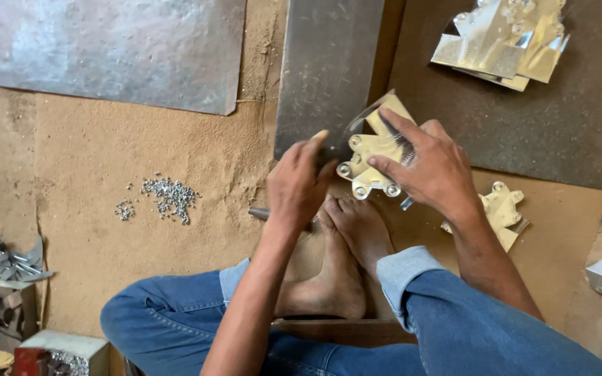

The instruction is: The person sits on the floor of a metal workshop and hammers small tacks into decorative cut sheet-metal pieces, holding each piece against a metal block. They pick tacks one at a time from a pile on the ground, position them on the piece, and strike them with a hammer, setting finished pieces aside with others.

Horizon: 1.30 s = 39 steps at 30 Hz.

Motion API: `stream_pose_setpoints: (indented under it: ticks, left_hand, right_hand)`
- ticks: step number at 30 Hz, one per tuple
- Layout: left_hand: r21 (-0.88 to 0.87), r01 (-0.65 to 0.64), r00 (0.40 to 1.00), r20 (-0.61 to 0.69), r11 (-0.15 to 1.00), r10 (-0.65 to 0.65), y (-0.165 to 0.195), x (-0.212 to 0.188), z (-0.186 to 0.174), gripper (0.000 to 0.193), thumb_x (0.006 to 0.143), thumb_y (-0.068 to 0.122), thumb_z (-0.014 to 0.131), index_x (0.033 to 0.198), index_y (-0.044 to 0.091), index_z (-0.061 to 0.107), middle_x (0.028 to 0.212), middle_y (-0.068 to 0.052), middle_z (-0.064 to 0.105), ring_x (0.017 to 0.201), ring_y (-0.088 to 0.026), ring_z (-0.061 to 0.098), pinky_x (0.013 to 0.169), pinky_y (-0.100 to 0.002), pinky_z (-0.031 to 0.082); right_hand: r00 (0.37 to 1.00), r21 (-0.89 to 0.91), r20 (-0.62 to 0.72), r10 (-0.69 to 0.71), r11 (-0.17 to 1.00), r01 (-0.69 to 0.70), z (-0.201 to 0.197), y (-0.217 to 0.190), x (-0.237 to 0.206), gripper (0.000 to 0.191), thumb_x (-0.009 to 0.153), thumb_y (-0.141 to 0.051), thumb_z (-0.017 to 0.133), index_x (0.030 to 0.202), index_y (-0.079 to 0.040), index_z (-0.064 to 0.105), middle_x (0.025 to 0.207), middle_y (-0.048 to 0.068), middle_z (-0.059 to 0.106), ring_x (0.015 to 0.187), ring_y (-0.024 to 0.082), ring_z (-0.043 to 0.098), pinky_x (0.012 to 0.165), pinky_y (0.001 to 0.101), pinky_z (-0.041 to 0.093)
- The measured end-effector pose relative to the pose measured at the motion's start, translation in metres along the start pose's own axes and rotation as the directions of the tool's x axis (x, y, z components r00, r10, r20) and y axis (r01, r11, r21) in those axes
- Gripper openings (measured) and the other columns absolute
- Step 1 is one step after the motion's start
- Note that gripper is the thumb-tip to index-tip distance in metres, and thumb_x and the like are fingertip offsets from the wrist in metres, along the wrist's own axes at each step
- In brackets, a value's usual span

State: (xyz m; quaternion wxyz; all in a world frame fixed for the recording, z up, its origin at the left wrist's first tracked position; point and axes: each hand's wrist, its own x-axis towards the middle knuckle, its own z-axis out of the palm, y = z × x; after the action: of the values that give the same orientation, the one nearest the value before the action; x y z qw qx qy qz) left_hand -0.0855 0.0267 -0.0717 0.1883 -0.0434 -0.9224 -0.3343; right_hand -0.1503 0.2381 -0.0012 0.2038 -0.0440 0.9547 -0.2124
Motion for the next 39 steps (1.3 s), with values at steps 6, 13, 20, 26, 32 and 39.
stream_pose_setpoints:
  ticks: [6, 13, 20, 26, 32, 39]
  left_hand:
    - [0.313, 0.254, 0.879, 0.321, 0.915, -0.354, -0.008, -0.132, -0.067, 0.07, 0.075, 0.023, 0.079, 0.138, 0.007, 0.052, 0.101, -0.018, 0.064, 0.082, -0.04, 0.066, 0.059, -0.047, 0.053]
    - [-0.251, 0.954, 0.299, 0.739, 0.165, -0.604, 0.029, -0.161, -0.126, 0.053, 0.096, 0.018, 0.062, 0.146, 0.002, 0.053, 0.082, -0.026, 0.06, 0.061, -0.046, 0.053, 0.054, -0.049, 0.048]
    - [-0.187, 0.232, 0.957, 0.219, 0.955, -0.19, 0.049, -0.132, -0.112, 0.032, 0.103, 0.022, 0.057, 0.128, 0.001, 0.052, 0.088, -0.024, 0.067, 0.072, -0.044, 0.067, 0.06, -0.048, 0.052]
    - [0.329, 0.545, 0.61, 0.475, 0.771, -0.634, 0.048, -0.072, -0.09, 0.03, 0.106, 0.032, 0.064, 0.115, 0.004, 0.057, 0.076, -0.019, 0.069, 0.067, -0.042, 0.067, 0.061, -0.052, 0.05]
    - [-0.277, 0.28, 0.918, -0.203, 0.919, -0.34, 0.077, -0.065, -0.138, 0.033, 0.097, 0.029, 0.073, 0.111, 0.005, 0.056, 0.088, -0.017, 0.065, 0.071, -0.026, 0.066, 0.064, -0.04, 0.055]
    - [0.188, 0.513, 0.719, 0.438, 0.837, -0.539, -0.011, -0.104, -0.08, 0.03, 0.097, 0.036, 0.065, 0.106, 0.008, 0.06, 0.081, -0.022, 0.069, 0.076, -0.038, 0.067, 0.065, -0.05, 0.05]
  right_hand:
    - [0.995, -0.009, 0.064, -0.08, 0.997, 0.081, 0.014, -0.009, 0.006, 0.077, 0.079, -0.059, 0.077, 0.149, -0.039, 0.052, 0.103, 0.015, 0.058, 0.091, 0.036, 0.066, 0.082, 0.0517, 0.053]
    - [0.994, -0.078, 0.057, -0.092, 0.992, 0.096, 0.013, -0.022, 0.005, 0.072, 0.083, -0.056, 0.075, 0.15, -0.04, 0.052, 0.106, 0.018, 0.058, 0.091, 0.042, 0.067, 0.078, 0.0552, 0.051]
    - [0.991, -0.241, 0.108, -0.075, 0.965, 0.1, 0.013, -0.028, 0.004, 0.073, 0.087, -0.051, 0.074, 0.153, -0.043, 0.044, 0.109, 0.023, 0.054, 0.085, 0.047, 0.067, 0.075, 0.0572, 0.05]
    - [0.988, -0.228, 0.126, -0.09, 0.967, 0.118, 0.017, -0.026, 0.005, 0.076, 0.086, -0.053, 0.073, 0.154, -0.04, 0.042, 0.11, 0.023, 0.055, 0.085, 0.045, 0.068, 0.071, 0.0569, 0.052]
    - [0.987, -0.205, 0.065, -0.147, 0.966, 0.157, 0.021, -0.022, 0.005, 0.074, 0.087, -0.054, 0.074, 0.154, -0.038, 0.046, 0.11, 0.024, 0.056, 0.085, 0.047, 0.068, 0.071, 0.0574, 0.051]
    - [0.99, -0.188, 0.064, -0.126, 0.973, 0.136, 0.027, -0.019, 0.008, 0.075, 0.085, -0.046, 0.076, 0.153, -0.039, 0.045, 0.112, 0.023, 0.056, 0.089, 0.046, 0.067, 0.074, 0.0561, 0.051]
